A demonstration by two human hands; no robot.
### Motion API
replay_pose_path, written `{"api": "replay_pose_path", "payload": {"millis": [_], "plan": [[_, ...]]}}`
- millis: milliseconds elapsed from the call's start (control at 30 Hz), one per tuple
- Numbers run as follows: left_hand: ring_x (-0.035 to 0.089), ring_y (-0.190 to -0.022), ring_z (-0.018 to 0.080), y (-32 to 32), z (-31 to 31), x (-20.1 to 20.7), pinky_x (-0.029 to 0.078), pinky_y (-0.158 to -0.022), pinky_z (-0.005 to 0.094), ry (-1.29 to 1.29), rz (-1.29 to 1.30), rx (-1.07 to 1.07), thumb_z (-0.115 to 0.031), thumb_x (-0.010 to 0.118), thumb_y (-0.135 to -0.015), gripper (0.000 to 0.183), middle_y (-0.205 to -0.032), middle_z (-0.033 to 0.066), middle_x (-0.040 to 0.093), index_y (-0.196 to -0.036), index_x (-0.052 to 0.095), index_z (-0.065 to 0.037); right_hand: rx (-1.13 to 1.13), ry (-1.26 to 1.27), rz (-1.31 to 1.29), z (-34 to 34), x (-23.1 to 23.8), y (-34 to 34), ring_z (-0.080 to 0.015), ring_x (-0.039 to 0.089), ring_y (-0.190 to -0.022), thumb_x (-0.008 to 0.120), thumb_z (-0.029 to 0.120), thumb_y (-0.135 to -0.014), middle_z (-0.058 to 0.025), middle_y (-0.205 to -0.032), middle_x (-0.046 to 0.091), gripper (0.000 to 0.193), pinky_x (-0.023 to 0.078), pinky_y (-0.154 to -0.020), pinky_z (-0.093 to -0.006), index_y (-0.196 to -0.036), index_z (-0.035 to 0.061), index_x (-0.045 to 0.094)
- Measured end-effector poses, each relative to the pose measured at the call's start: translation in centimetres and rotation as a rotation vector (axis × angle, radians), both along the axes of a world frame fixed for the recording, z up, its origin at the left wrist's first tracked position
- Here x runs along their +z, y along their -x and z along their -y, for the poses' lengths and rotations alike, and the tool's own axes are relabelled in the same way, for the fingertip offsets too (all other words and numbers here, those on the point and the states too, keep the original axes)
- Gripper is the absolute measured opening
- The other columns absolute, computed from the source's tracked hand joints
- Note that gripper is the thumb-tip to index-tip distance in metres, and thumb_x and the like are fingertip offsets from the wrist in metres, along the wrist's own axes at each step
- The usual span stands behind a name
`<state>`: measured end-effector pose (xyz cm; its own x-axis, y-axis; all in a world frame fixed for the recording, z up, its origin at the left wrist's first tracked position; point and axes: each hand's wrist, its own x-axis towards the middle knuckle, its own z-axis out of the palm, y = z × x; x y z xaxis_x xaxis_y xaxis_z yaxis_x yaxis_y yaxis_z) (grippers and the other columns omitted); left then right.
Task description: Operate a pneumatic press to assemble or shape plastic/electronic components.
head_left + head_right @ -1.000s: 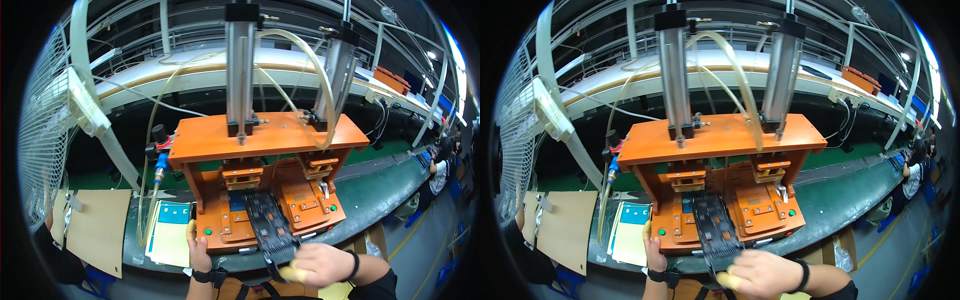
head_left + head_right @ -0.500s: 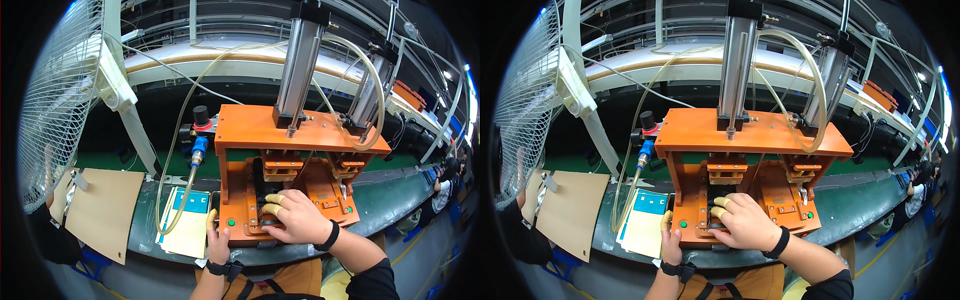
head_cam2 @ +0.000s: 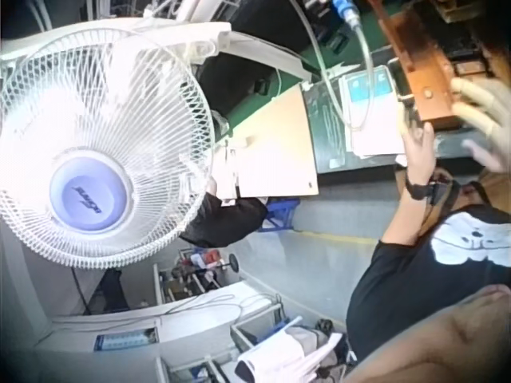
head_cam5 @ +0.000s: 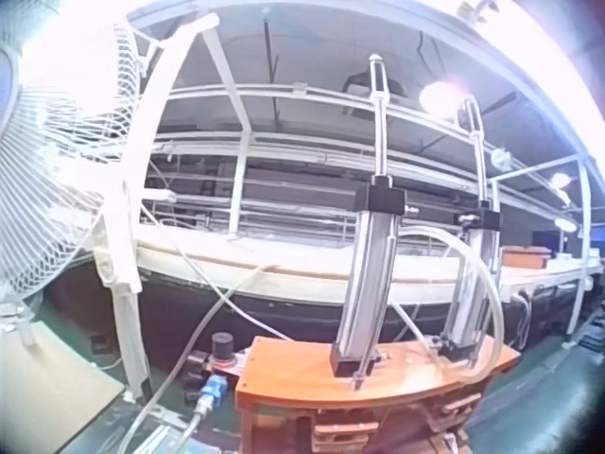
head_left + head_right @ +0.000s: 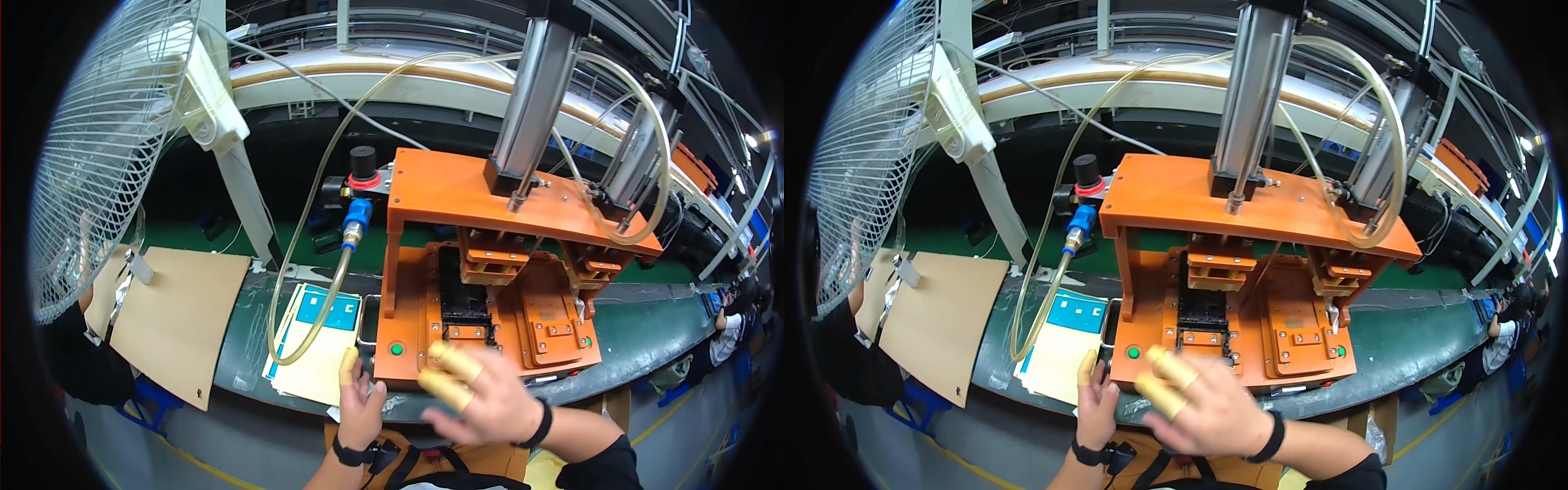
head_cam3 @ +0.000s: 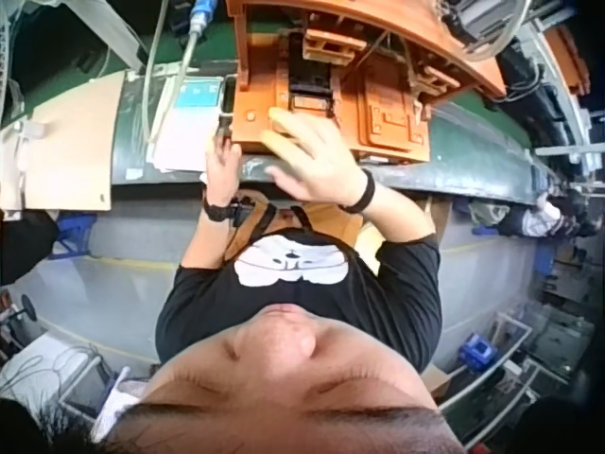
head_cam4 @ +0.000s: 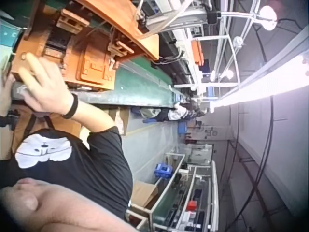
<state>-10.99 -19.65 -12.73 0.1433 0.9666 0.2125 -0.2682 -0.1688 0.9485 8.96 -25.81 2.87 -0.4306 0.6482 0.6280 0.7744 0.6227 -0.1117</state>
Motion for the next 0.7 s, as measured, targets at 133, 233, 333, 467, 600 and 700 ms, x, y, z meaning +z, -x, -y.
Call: {"api": "replay_pose_path", "payload": {"millis": [133, 233, 333, 467, 600, 700], "plan": [[0.043, -0.141, 0.043, 5.1, 0.9, 0.7, 0.034, -0.118, 0.0526, -0.357, -0.558, 0.149, -0.013, 0.076, -0.087, 0.06, -0.148, 0.0252, 0.047, -0.14, 0.054, 0.001, 0.108, 0.319, -0.262, 0.0, -3.8, 4.3, -0.0339, 0.072, -0.09, 0.083, 0.031, -0.084, -0.0327, -0.152, 0.045, 0.062, 0.06, -0.077, -0.0389, -0.135, 0.0021, 0.062], [0.049, -0.132, 0.0485, 7.1, 0.4, 0.4, 0.036, -0.114, 0.0604, -0.499, -1.071, 0.308, -0.016, 0.08, -0.079, 0.06, -0.139, 0.0256, 0.054, -0.133, 0.059, 0.003, -0.176, 0.569, -0.224, -1.2, -5.8, 6.1, -0.0374, 0.073, -0.089, 0.081, 0.031, -0.086, -0.0376, -0.155, 0.037, 0.086, 0.061, -0.076, -0.039, -0.151, -0.0051, 0.038], [0.051, -0.132, 0.0483, 8.0, -0.8, 0.0, 0.038, -0.113, 0.0604, -0.467, -1.08, 0.244, -0.015, 0.08, -0.079, 0.056, -0.137, 0.0247, 0.057, -0.13, 0.061, 0.002, -0.094, 0.63, -0.471, -0.9, -6.7, 6.1, -0.0235, 0.068, -0.072, 0.08, 0.021, -0.086, -0.0339, -0.158, 0.037, 0.085, 0.058, -0.07, -0.0313, -0.153, -0.0059, 0.035], [0.06, -0.123, 0.0468, 8.8, -1.4, 0.0, 0.045, -0.108, 0.0556, -0.435, -0.948, 0.237, -0.007, 0.075, -0.081, 0.03, -0.12, 0.0252, 0.068, -0.11, 0.072, 0.002, 0.188, 0.409, -0.698, 0.2, -8.6, 5.6, -0.02, 0.066, -0.074, 0.078, 0.017, -0.088, -0.0246, -0.145, 0.053, 0.066, 0.057, -0.066, -0.0314, -0.145, -0.0019, 0.05], [0.075, -0.088, 0.0354, 9.9, -2.2, 1.1, 0.058, -0.078, 0.039, -0.207, -0.757, 0.34, -0.005, 0.072, -0.088, 0.015, -0.092, 0.021, 0.074, -0.101, 0.075, 0.001, 0.207, 0.62, -0.71, 0.9, -11.5, 5.7, -0.0174, 0.063, -0.07, 0.076, 0.012, -0.09, -0.0129, -0.105, 0.068, 0.05, 0.052, -0.067, -0.0272, -0.136, 0.0009, 0.061], [0.063, -0.079, 0.0069, 11.4, -2.7, 2.6, 0.051, -0.071, 0.0229, -0.159, -0.488, 0.43, 0.002, 0.067, -0.096, 0.013, -0.093, 0.0054, 0.072, -0.106, 0.073, 0.007, 0.249, 0.922, -0.905, 0.9, -13.2, 6.9, -0.0116, 0.062, -0.073, 0.072, 0.016, -0.098, -0.0063, -0.094, 0.069, 0.04, 0.053, -0.07, -0.0262, -0.134, 0.0016, 0.063]]}}
